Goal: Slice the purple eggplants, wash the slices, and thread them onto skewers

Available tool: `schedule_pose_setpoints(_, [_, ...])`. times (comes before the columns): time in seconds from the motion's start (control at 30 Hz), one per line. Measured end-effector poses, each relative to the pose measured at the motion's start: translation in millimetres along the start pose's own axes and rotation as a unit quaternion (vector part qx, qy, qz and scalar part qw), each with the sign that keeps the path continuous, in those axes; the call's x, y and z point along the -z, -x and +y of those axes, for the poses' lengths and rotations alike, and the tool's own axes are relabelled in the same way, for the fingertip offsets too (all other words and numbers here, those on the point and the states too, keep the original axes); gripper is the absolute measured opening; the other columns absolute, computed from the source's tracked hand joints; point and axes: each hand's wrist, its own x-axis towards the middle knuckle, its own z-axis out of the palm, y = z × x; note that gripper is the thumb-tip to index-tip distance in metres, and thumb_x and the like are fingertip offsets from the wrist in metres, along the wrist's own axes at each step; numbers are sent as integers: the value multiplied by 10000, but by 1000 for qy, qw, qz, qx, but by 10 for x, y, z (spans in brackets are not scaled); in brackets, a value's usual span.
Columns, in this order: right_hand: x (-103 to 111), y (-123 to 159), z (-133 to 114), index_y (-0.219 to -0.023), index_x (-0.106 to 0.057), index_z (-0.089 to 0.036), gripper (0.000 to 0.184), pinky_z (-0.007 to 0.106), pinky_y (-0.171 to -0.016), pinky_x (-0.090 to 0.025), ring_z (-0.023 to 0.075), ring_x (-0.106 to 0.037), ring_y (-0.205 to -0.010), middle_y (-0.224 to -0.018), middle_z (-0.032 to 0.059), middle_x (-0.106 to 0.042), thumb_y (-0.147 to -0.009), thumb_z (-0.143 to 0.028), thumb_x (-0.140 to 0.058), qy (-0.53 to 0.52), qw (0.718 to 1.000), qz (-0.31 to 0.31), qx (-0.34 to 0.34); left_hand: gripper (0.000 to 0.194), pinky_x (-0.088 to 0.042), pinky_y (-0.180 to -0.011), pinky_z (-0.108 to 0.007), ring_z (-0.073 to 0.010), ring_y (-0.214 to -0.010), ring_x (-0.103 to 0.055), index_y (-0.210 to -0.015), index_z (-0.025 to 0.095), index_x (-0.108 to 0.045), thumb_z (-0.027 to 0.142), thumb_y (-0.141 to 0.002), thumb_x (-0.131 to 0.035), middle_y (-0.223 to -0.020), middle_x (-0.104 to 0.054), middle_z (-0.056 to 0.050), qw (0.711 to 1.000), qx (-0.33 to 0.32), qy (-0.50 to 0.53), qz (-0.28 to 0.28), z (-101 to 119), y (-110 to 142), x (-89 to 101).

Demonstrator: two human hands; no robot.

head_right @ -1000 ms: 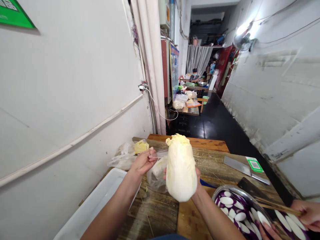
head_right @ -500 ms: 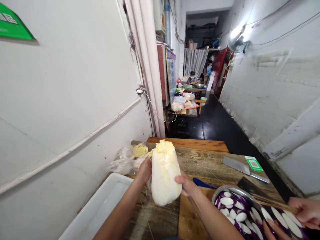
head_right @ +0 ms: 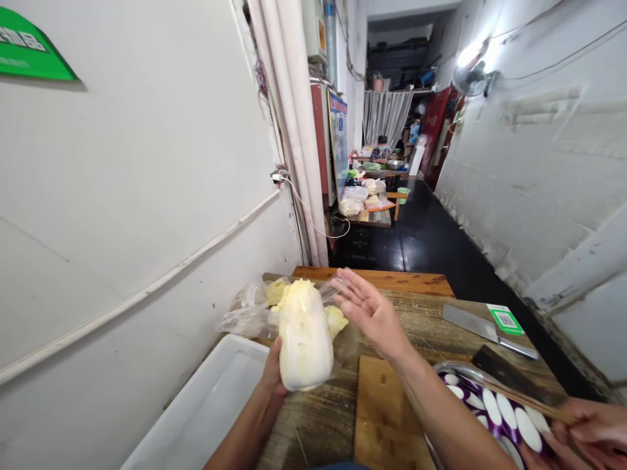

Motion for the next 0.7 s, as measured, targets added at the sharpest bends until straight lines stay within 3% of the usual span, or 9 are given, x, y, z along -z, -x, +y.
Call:
schedule_pose_setpoints(0.13, [-475,-217,-332,-1365,-367,-249,514,443,-1047,-331,214,-422,-1250,-1402,56,-409,-871,-210,-503,85,977,-188,53,527,-474,-858,-424,-320,-1004,-600,-1062,193,-620,508,-645,-688,-967,-687,-105,998,13,-36,49,-39,-68,-108])
schedule_pose_setpoints(0.2, [-646,-548,-236,-1410,-283,-203,569,418,-1076,-283,195,-363,-1290,-1432,66,-359,-874,-239,-471,201,942,-242,120,591,-473,-849,-413,-317,-999,-601,-1137,179,-581,423,-621,-737,-1014,-671,-118,997,24,-70,32,-72,-76,-187])
schedule_pose_setpoints(0.27, [-626,-999,-12,-1421,-245,-140,652,426,-1104,-209,213,-261,-1339,-1475,88,-265,-841,-306,-492,331,888,-253,194,683,-474,-840,-404,-320,-1009,-594,-1178,180,-556,379,-564,-782,-1065,-651,-126,994,39,-98,-16,-98,-38,-231])
schedule_pose_setpoints(0.33, [-373,-1425,229,-1411,-253,-79,701,429,-1113,-175,241,-222,-1351,-1473,123,-259,-814,-348,-504,462,839,-226,177,728,-474,-836,-402,-329,-1025,-584,-1174,191,-567,379,-512,-806,-1097,-637,-126,989,57,-113,-79,-109,41,-213])
schedule_pose_setpoints(0.4, [62,-1680,394,-1370,-323,-29,706,411,-1108,-194,267,-246,-1339,-1444,165,-310,-794,-392,-511,601,775,-159,112,724,-471,-842,-403,-339,-1032,-580,-1143,201,-597,395,-480,-814,-1094,-641,-121,983,60,-109,-135,-105,139,-130])
schedule_pose_setpoints(0.5, [832,-1680,441,-1303,-389,42,774,529,-1082,-159,377,-238,-1319,-1393,265,-345,-747,-475,-540,639,756,-117,84,710,-467,-859,-424,-354,-1018,-588,-1078,163,-639,477,-464,-804,-1020,-672,-121,979,41,-81,-182,-73,271,76])
schedule_pose_setpoints(0.57, [1285,-1568,370,-1245,-415,114,838,581,-1058,-131,438,-240,-1294,-1333,343,-373,-716,-522,-550,663,738,-103,73,691,-466,-865,-428,-348,-1008,-596,-1033,130,-659,545,-492,-771,-963,-689,-118,982,24,-62,-175,-38,329,226])
schedule_pose_setpoints(0.63, [1602,-1499,246,-1239,-418,111,837,527,-1064,-174,411,-282,-1284,-1309,340,-405,-734,-550,-513,752,651,-88,58,676,-465,-872,-416,-333,-1012,-599,-1018,121,-664,582,-529,-739,-948,-695,-115,989,14,-47,-139,5,358,359])
schedule_pose_setpoints(0.7, [1728,-1506,69,-1284,-379,80,823,485,-1070,-186,376,-280,-1296,-1331,317,-395,-749,-530,-519,807,584,-66,66,679,-462,-878,-410,-327,-1027,-592,-1044,119,-650,582,-553,-726,-974,-691,-117,995,16,-35,-89,45,359,468])
